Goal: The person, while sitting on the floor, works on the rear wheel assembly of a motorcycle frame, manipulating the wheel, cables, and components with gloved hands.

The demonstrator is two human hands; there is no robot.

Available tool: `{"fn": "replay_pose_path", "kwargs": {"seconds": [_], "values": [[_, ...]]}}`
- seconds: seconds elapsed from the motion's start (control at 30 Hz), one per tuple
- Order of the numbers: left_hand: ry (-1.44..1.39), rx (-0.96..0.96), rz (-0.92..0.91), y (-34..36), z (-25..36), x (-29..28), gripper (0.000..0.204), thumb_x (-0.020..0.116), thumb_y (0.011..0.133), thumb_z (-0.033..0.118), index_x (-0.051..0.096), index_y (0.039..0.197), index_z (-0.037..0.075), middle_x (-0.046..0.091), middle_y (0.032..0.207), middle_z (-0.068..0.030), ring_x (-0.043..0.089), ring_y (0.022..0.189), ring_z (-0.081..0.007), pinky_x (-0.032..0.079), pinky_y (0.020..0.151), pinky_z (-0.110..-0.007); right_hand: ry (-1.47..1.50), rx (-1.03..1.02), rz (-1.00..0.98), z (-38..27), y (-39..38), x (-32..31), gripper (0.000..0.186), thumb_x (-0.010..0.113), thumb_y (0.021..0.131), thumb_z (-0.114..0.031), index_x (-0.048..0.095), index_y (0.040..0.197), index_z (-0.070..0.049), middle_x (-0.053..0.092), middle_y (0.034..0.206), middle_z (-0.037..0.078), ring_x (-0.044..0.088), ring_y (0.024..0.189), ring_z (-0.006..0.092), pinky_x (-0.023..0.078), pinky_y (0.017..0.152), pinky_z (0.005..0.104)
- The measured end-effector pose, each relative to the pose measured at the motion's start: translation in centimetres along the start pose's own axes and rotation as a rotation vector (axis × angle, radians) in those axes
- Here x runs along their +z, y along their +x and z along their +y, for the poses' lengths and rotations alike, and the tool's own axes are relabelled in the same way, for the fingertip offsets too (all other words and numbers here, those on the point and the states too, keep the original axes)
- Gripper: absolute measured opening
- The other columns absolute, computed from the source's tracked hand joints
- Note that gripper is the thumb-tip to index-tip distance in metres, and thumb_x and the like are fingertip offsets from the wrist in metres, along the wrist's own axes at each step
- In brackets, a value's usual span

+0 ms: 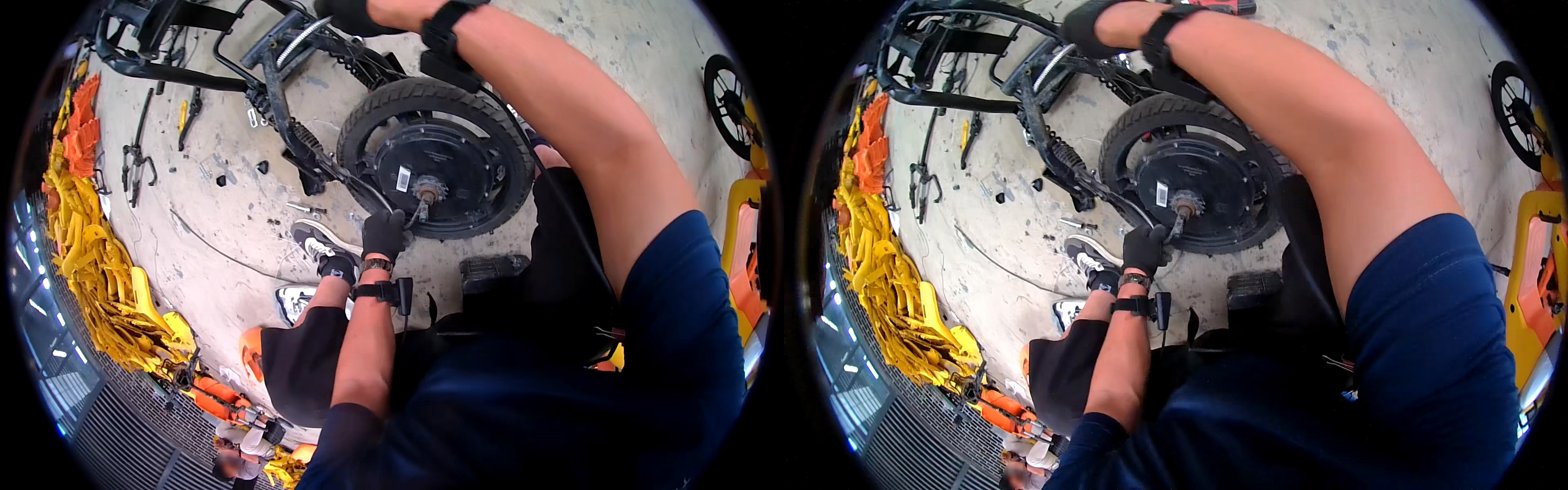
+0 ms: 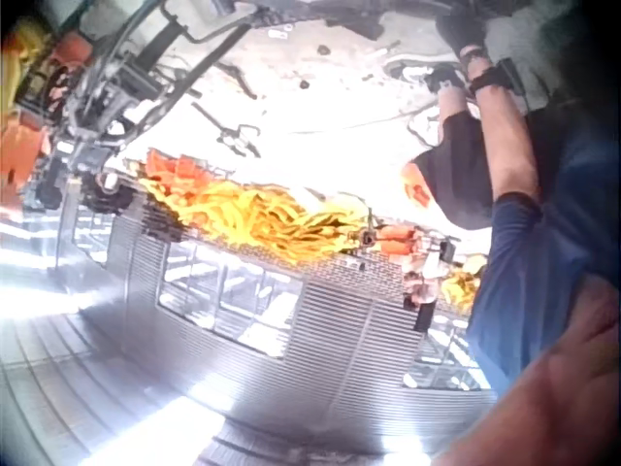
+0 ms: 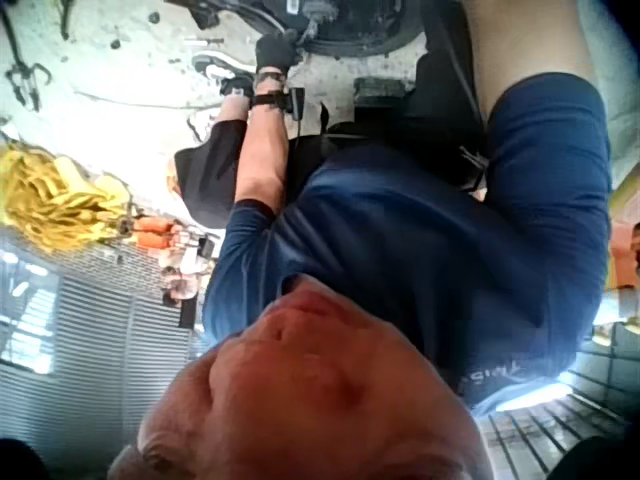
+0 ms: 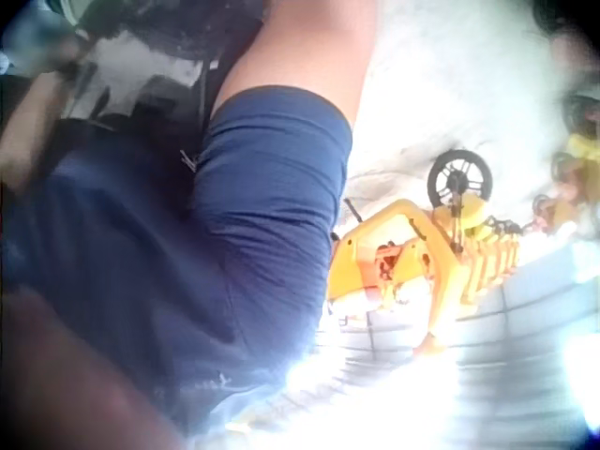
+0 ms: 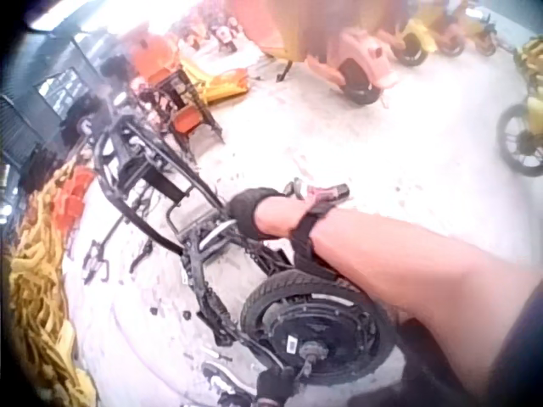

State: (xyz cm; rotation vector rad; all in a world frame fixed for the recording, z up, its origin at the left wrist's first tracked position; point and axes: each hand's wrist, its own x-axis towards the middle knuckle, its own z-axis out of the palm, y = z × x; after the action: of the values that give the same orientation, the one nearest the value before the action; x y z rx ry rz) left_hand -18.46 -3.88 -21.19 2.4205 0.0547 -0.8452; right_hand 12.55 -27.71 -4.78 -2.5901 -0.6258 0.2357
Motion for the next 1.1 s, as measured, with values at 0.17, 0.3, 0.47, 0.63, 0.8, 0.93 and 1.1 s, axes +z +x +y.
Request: {"fn": "replay_pose_path", "kwargs": {"seconds": [0.17, 0.3, 0.47, 0.63, 0.8, 0.93, 1.1], "values": [[-1.046, -0.276, 0.336, 0.6, 3.4, 0.6, 0.020, 0.063, 0.085, 0.012, 0.062, 0.101, -0.001, 0.063, 0.075, -0.0070, 0.061, 0.059, -0.0144, 0.050, 0.052, -0.026, 0.137, -0.013, 0.034, 1.7, -0.7, -1.0, 0.025, 0.057, 0.076, -0.019, 0.070, 0.096, -0.012, 0.068, 0.096, 0.016, 0.065, 0.088, 0.0329, 0.051, 0.078, 0.0403], [-1.113, -0.294, 0.354, 1.3, 3.0, -1.1, 0.016, 0.062, 0.090, 0.017, 0.060, 0.096, 0.002, 0.063, 0.073, -0.0065, 0.062, 0.058, -0.0158, 0.051, 0.049, -0.027, 0.246, 0.030, 0.087, 1.9, -1.0, -0.6, 0.026, 0.057, 0.074, -0.018, 0.070, 0.096, -0.012, 0.069, 0.095, 0.015, 0.065, 0.089, 0.0319, 0.050, 0.078, 0.0408], [-0.875, -0.326, 0.288, 1.8, 1.9, -0.7, 0.018, 0.062, 0.089, 0.020, 0.061, 0.086, 0.002, 0.061, 0.065, -0.0064, 0.060, 0.052, -0.0161, 0.048, 0.046, -0.028, 0.053, -0.078, 0.195, 1.5, 0.5, -0.7, 0.025, 0.055, 0.075, -0.017, 0.069, 0.092, -0.004, 0.067, 0.098, 0.018, 0.066, 0.089, 0.0341, 0.052, 0.080, 0.0404], [-0.362, -0.226, 0.313, 0.5, 3.3, -2.1, 0.029, 0.060, 0.087, 0.024, 0.061, 0.072, -0.001, 0.061, 0.058, -0.0120, 0.061, 0.051, -0.0210, 0.047, 0.049, -0.036, 0.080, -0.053, 0.089, 0.6, 0.2, -0.2, 0.024, 0.054, 0.075, -0.013, 0.070, 0.092, -0.008, 0.068, 0.096, 0.018, 0.066, 0.091, 0.0341, 0.052, 0.080, 0.0392], [0.448, 0.371, 0.404, 2.7, 0.6, -0.6, 0.012, 0.061, 0.078, 0.019, 0.064, 0.083, 0.008, 0.061, 0.078, -0.0151, 0.061, 0.071, -0.0349, 0.048, 0.060, -0.044, -0.088, -0.046, 0.193, 1.0, 1.5, 0.4, 0.024, 0.056, 0.074, -0.016, 0.070, 0.090, -0.004, 0.067, 0.093, 0.021, 0.067, 0.088, 0.0328, 0.053, 0.076, 0.0402], [0.260, 0.175, 0.317, 1.2, 0.7, -1.6, 0.010, 0.060, 0.078, 0.017, 0.064, 0.082, 0.009, 0.062, 0.077, -0.0152, 0.061, 0.071, -0.0363, 0.048, 0.061, -0.045, -0.094, 0.002, 0.022, 0.1, 0.6, -1.9, 0.027, 0.056, 0.075, -0.016, 0.070, 0.094, -0.006, 0.067, 0.097, 0.020, 0.066, 0.091, 0.0331, 0.052, 0.080, 0.0391], [0.460, 0.257, 0.254, 1.4, 0.5, -1.6, 0.024, 0.053, 0.086, 0.026, 0.065, 0.086, 0.005, 0.063, 0.083, -0.0204, 0.061, 0.078, -0.0386, 0.046, 0.067, -0.050, -0.175, -0.099, 0.127, -1.2, 1.8, -1.3, 0.025, 0.058, 0.076, -0.019, 0.071, 0.094, -0.006, 0.068, 0.094, 0.019, 0.067, 0.091, 0.0310, 0.053, 0.078, 0.0389]]}}
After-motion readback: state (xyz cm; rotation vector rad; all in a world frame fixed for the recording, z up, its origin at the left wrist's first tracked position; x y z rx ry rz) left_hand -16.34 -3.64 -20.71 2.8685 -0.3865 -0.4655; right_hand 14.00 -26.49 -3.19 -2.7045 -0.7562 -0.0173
